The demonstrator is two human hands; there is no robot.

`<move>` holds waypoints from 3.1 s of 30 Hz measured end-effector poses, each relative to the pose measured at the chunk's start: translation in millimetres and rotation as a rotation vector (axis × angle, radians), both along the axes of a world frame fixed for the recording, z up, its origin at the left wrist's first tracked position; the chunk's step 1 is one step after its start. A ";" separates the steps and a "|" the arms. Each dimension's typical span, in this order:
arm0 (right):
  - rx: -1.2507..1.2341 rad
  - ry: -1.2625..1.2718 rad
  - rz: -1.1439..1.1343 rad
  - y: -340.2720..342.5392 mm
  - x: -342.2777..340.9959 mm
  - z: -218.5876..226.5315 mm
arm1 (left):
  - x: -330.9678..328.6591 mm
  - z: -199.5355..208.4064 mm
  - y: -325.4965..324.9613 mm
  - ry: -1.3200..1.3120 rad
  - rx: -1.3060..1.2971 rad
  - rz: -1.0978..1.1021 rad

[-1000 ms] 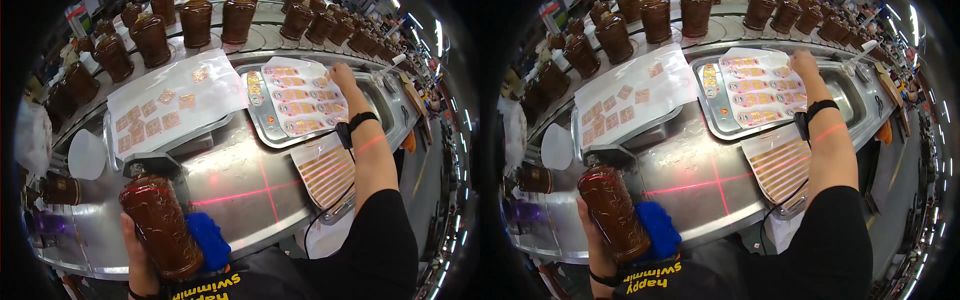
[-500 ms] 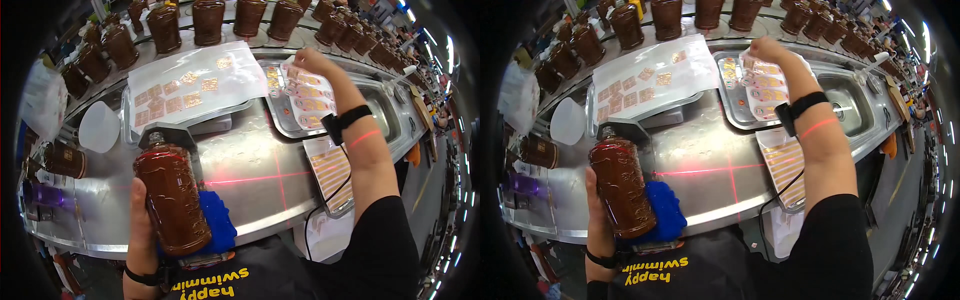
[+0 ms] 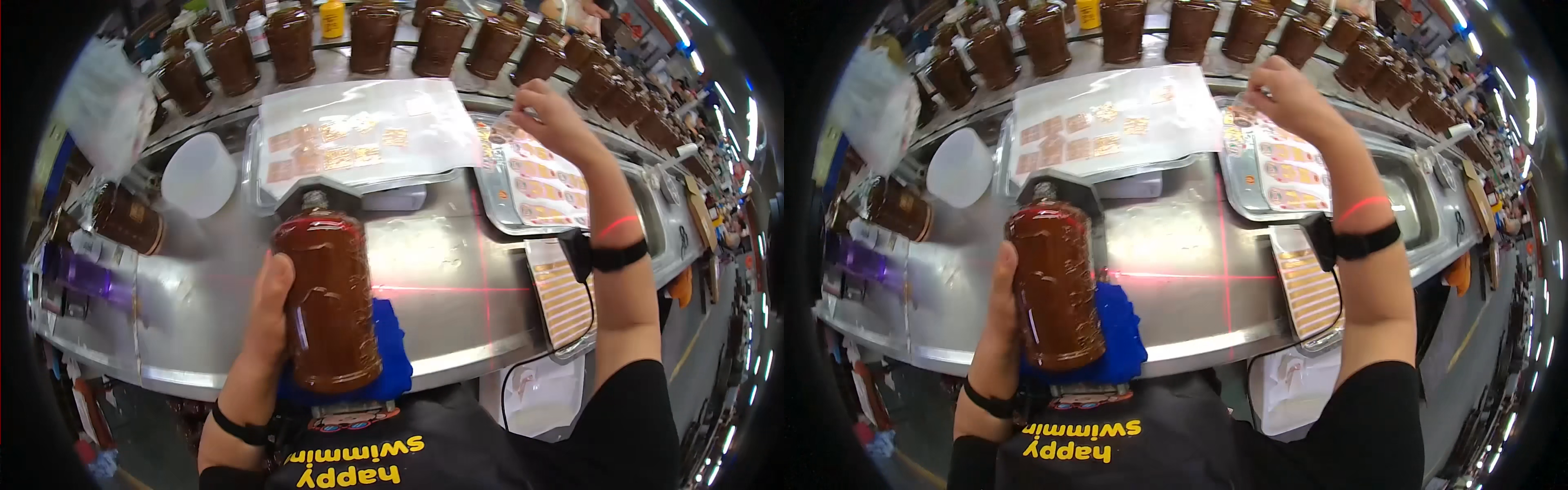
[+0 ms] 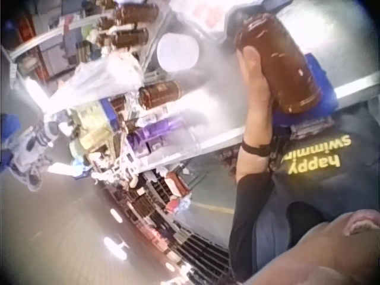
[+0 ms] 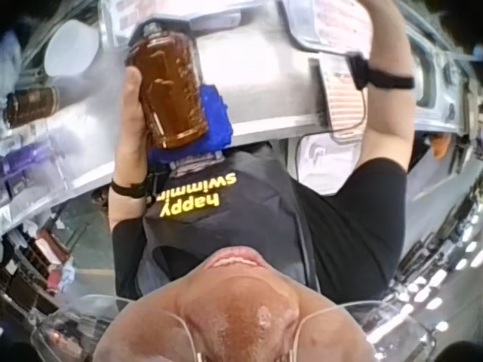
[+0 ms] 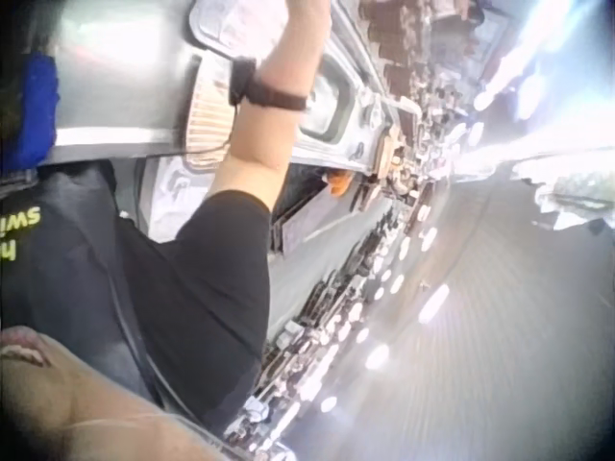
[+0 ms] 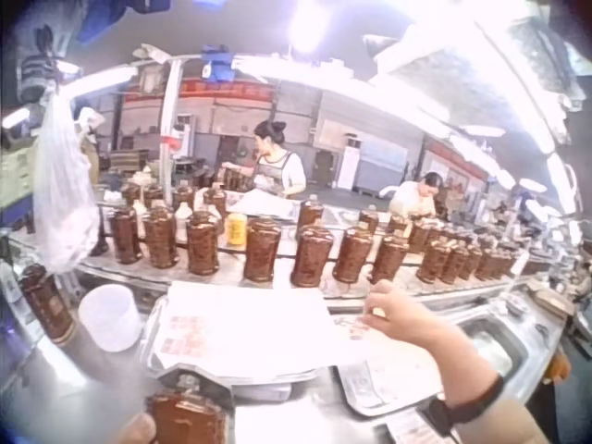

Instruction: Applying labels and wiping liquor bottles on an assembly line.

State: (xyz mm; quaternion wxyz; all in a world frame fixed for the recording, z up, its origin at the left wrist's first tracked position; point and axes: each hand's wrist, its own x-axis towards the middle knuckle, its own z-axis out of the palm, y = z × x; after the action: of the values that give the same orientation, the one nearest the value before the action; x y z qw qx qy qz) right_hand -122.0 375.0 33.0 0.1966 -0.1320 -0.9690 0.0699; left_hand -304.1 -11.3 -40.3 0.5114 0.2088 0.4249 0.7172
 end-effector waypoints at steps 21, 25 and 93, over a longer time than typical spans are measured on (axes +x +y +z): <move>-0.408 0.023 0.525 -221.6 -39.1 98.6 | -9.4 -6.3 -0.1 0.007 0.166 -0.058; -0.354 0.091 0.452 -223.8 -68.4 37.6 | 6.3 -7.9 -16.9 0.036 0.158 0.156; -0.044 0.236 0.013 -57.1 -44.9 9.8 | -14.4 -20.8 -22.5 0.441 0.087 0.178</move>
State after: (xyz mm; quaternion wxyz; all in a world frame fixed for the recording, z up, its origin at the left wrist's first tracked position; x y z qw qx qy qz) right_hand -166.9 317.9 42.8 0.3060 -0.1207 -0.9382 0.1075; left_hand -318.5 -33.8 -61.0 0.3314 0.3440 0.5116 0.7142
